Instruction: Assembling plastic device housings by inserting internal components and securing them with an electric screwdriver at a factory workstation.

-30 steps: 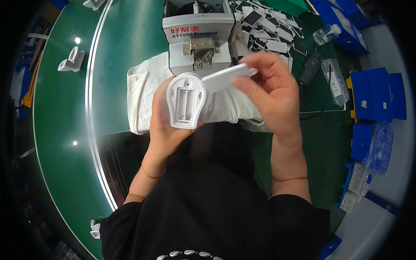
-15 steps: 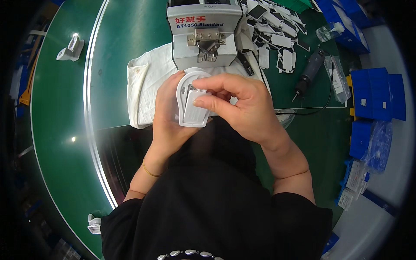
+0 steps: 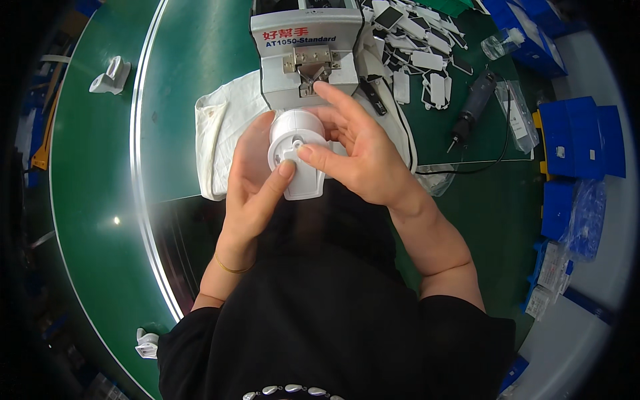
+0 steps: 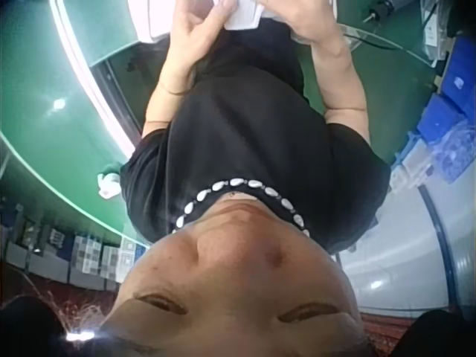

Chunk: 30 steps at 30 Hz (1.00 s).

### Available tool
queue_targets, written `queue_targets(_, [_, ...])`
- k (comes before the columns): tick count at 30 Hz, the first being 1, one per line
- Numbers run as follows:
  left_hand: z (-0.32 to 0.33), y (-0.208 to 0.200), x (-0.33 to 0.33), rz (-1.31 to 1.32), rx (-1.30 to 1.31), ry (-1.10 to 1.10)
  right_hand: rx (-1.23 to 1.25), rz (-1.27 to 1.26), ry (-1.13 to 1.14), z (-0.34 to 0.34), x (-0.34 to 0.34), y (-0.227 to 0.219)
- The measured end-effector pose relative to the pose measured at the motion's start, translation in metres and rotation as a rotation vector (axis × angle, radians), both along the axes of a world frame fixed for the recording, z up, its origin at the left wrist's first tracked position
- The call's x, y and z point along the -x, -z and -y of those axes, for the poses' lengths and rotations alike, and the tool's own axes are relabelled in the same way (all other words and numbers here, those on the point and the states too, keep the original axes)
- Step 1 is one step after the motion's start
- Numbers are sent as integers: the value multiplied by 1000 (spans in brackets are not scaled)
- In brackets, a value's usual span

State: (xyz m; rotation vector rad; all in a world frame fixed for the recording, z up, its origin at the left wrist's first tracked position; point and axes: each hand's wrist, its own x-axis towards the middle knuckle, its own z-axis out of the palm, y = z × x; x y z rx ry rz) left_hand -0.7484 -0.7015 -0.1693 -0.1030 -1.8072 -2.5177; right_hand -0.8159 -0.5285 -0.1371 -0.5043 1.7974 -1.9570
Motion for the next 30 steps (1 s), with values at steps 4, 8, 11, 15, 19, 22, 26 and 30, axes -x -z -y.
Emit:
queue_targets(4, [-1, 0, -1, -59, 102, -21, -40, -151, 3, 1, -3, 2])
queue_targets(8, [-5, -8, 2, 17, 64, -10, -55, -131, 26, -1, -2, 3])
queue_targets(11, [-5, -8, 4, -95, 89, -1, -1, -80, 25, -8, 3, 0])
queue_targets(15, [1, -3, 9, -332, 576, 115, -44, 15, 76, -38, 20, 8])
queue_targets(19, [1, -4, -8, -122, 356, 59, -883, -478, 829, -132, 94, 19])
queue_targets(22, [-2, 7, -9, -186, 401, 34, -1313, -497, 970, -212, 135, 55])
queue_targets(26, [-2, 9, -12, -271, 571, 54, -1224, 10, 926, -254, 145, 76])
queue_targets(30, [-3, 9, -15, -297, 542, -35, -76, 378, 552, -263, 135, 64])
